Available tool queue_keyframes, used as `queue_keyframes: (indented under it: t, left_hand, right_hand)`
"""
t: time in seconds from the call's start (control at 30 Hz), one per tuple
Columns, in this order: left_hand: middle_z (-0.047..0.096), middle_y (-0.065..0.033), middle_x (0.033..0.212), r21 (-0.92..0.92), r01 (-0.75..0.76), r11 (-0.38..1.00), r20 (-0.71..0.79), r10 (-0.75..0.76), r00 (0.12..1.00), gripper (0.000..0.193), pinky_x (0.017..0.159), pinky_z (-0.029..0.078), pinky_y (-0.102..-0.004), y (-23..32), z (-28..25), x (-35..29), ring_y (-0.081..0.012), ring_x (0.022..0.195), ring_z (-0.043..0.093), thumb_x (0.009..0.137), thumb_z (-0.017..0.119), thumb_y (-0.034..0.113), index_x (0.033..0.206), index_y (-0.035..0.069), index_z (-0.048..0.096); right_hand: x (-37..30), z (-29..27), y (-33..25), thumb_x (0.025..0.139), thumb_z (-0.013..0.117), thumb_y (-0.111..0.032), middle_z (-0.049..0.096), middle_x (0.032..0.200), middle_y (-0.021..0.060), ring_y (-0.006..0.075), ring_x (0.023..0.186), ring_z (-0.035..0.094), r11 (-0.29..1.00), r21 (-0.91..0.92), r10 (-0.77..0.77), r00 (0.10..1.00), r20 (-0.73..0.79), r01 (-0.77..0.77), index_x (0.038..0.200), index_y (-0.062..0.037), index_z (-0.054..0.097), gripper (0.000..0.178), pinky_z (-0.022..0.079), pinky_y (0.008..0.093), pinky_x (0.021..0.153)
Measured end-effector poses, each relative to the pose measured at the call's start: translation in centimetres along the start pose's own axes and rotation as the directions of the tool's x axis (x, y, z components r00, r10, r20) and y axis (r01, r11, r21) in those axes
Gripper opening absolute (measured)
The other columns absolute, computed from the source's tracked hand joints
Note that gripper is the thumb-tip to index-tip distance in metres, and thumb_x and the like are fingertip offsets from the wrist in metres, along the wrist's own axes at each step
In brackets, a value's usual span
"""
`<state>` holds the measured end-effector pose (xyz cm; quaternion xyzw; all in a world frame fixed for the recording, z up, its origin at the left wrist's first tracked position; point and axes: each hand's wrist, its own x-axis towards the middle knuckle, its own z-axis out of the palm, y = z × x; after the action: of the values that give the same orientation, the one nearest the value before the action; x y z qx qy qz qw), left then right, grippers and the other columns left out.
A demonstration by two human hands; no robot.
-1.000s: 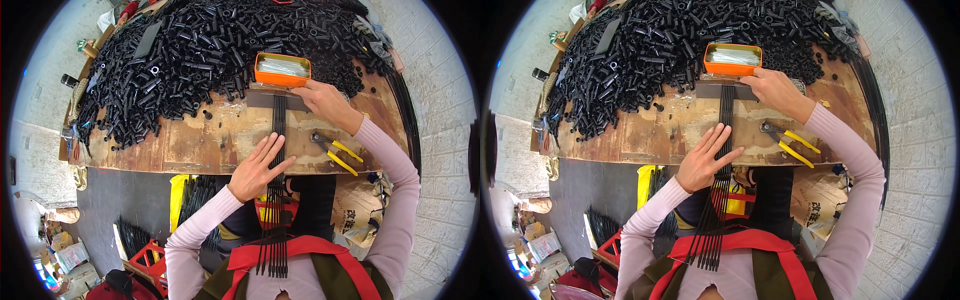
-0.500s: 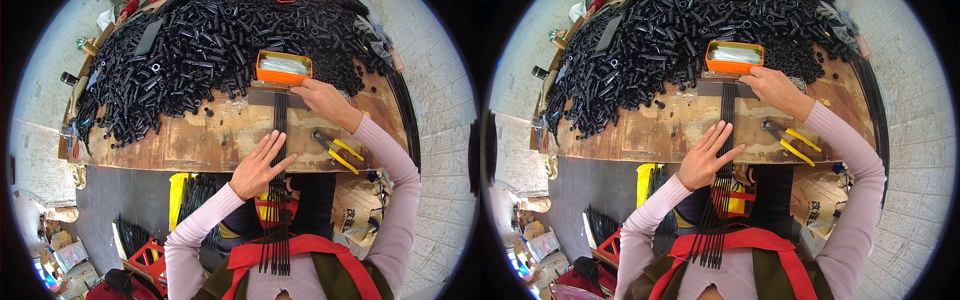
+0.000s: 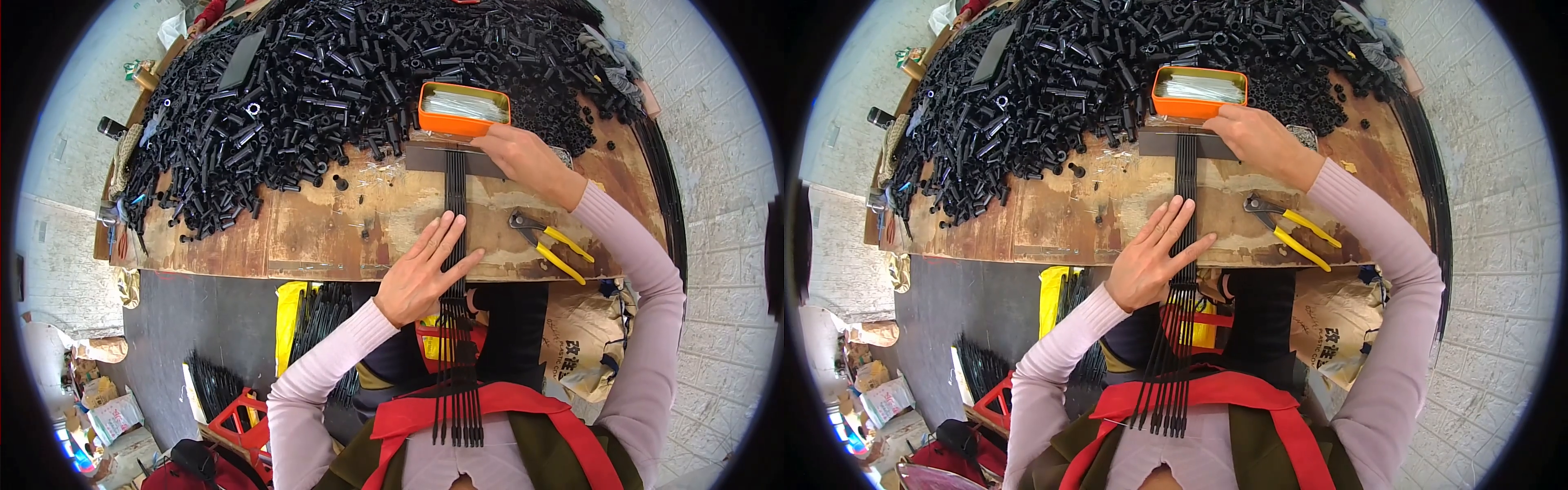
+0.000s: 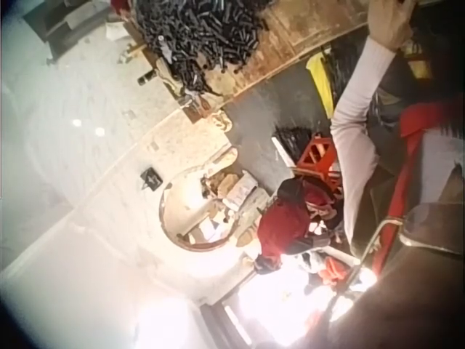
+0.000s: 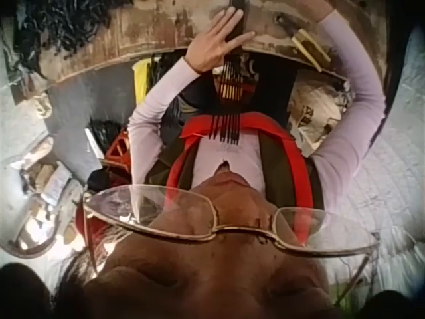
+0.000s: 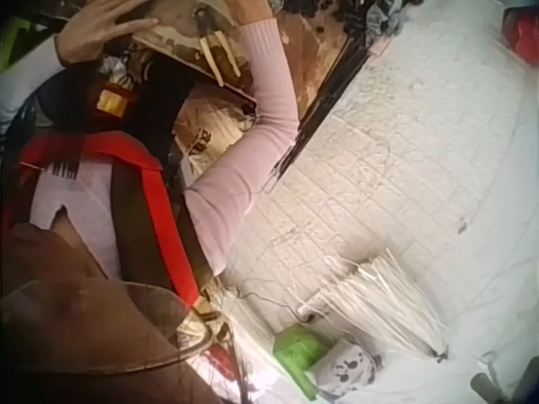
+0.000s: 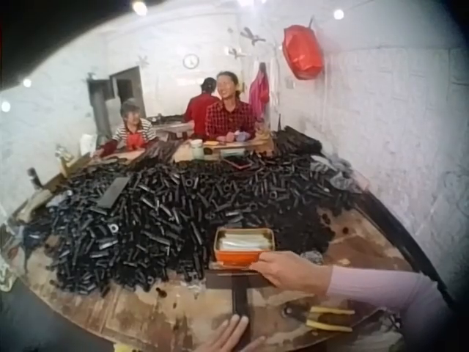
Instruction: Assembling small plastic components and metal pins onto wiring harnesses at a production workbench.
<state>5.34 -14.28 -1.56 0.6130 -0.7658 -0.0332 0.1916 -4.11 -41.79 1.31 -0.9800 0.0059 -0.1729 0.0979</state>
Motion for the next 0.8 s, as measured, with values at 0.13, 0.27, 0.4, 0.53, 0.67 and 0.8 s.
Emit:
queue_keyframes:
  t: [0.13, 0.27, 0.4, 0.53, 0.67, 0.8]
  left_hand:
    - [0.025, -0.0252, 0.155, -0.015, 0.009, 1.0, -0.003, -0.009, 1.0, 0.092, 0.119, 0.023, -0.0459, 0.0, 0.0, -0.1, -0.0383, 0.145, 0.026, 0.057, 0.067, 0.002, 0.144, 0.018, 0.045]
    - [0.025, -0.0256, 0.155, -0.012, -0.007, 1.0, -0.019, 0.007, 1.0, 0.09, 0.119, 0.023, -0.0461, 0.0, 0.1, 0.0, -0.0389, 0.144, 0.026, 0.058, 0.066, 0.002, 0.144, 0.018, 0.045]
    - [0.026, -0.0259, 0.155, -0.018, -0.001, 1.0, -0.021, 0.0, 1.0, 0.088, 0.118, 0.024, -0.0466, -0.1, 0.0, -0.2, -0.0393, 0.144, 0.027, 0.058, 0.065, 0.001, 0.143, 0.017, 0.046]
    - [0.026, -0.0259, 0.154, -0.009, -0.005, 1.0, -0.036, 0.005, 0.999, 0.088, 0.118, 0.024, -0.047, -0.1, 0.2, -0.1, -0.0395, 0.144, 0.027, 0.059, 0.065, 0.001, 0.143, 0.017, 0.046]
    - [0.027, -0.0259, 0.154, -0.01, -0.007, 1.0, -0.04, 0.007, 0.999, 0.086, 0.118, 0.024, -0.0469, -0.1, 0.3, -0.1, -0.0395, 0.144, 0.027, 0.059, 0.064, 0.001, 0.142, 0.017, 0.047]
    - [0.027, -0.0259, 0.154, -0.016, 0.001, 1.0, -0.027, -0.001, 1.0, 0.084, 0.118, 0.024, -0.0466, -0.1, 0.1, -0.1, -0.0394, 0.144, 0.027, 0.061, 0.063, 0.001, 0.142, 0.017, 0.047]
  right_hand:
    - [0.8, -0.2, 0.7, 0.084, 0.061, -0.002, 0.063, 0.093, 0.0133, 0.0315, 0.086, 0.063, 0.992, 0.12, 0.023, 0.999, 0.027, -0.026, 0.1, 0.0013, 0.064, 0.016, 0.053, 0.0389, 0.077]
    - [0.4, 0.2, 0.4, 0.084, 0.062, -0.003, 0.063, 0.091, 0.0128, 0.0312, 0.086, 0.064, 0.994, 0.101, 0.037, 0.999, 0.008, -0.037, 0.098, 0.0009, 0.064, 0.014, 0.053, 0.0383, 0.076]
    - [0.7, 0.7, 0.2, 0.084, 0.063, -0.004, 0.063, 0.091, 0.0125, 0.0309, 0.085, 0.064, 0.996, 0.087, 0.0, 0.999, -0.048, 0.004, 0.097, 0.0006, 0.065, 0.013, 0.053, 0.0377, 0.075]
    - [1.3, 0.0, -0.1, 0.084, 0.064, -0.005, 0.064, 0.092, 0.0118, 0.0299, 0.085, 0.064, 0.99, 0.121, 0.075, 0.997, -0.007, -0.073, 0.096, 0.0001, 0.065, 0.014, 0.053, 0.0372, 0.075]
    - [1.1, 0.9, 0.4, 0.085, 0.064, -0.006, 0.065, 0.092, 0.0111, 0.0295, 0.085, 0.065, 0.991, 0.134, 0.038, 0.997, -0.068, -0.029, 0.094, -0.0007, 0.066, 0.011, 0.053, 0.0366, 0.075]
    - [1.6, 1.2, -0.3, 0.088, 0.062, -0.006, 0.065, 0.093, 0.0121, 0.0302, 0.085, 0.065, 0.993, 0.112, -0.013, 0.994, -0.108, 0.025, 0.103, -0.0029, 0.065, 0.016, 0.053, 0.0371, 0.075]
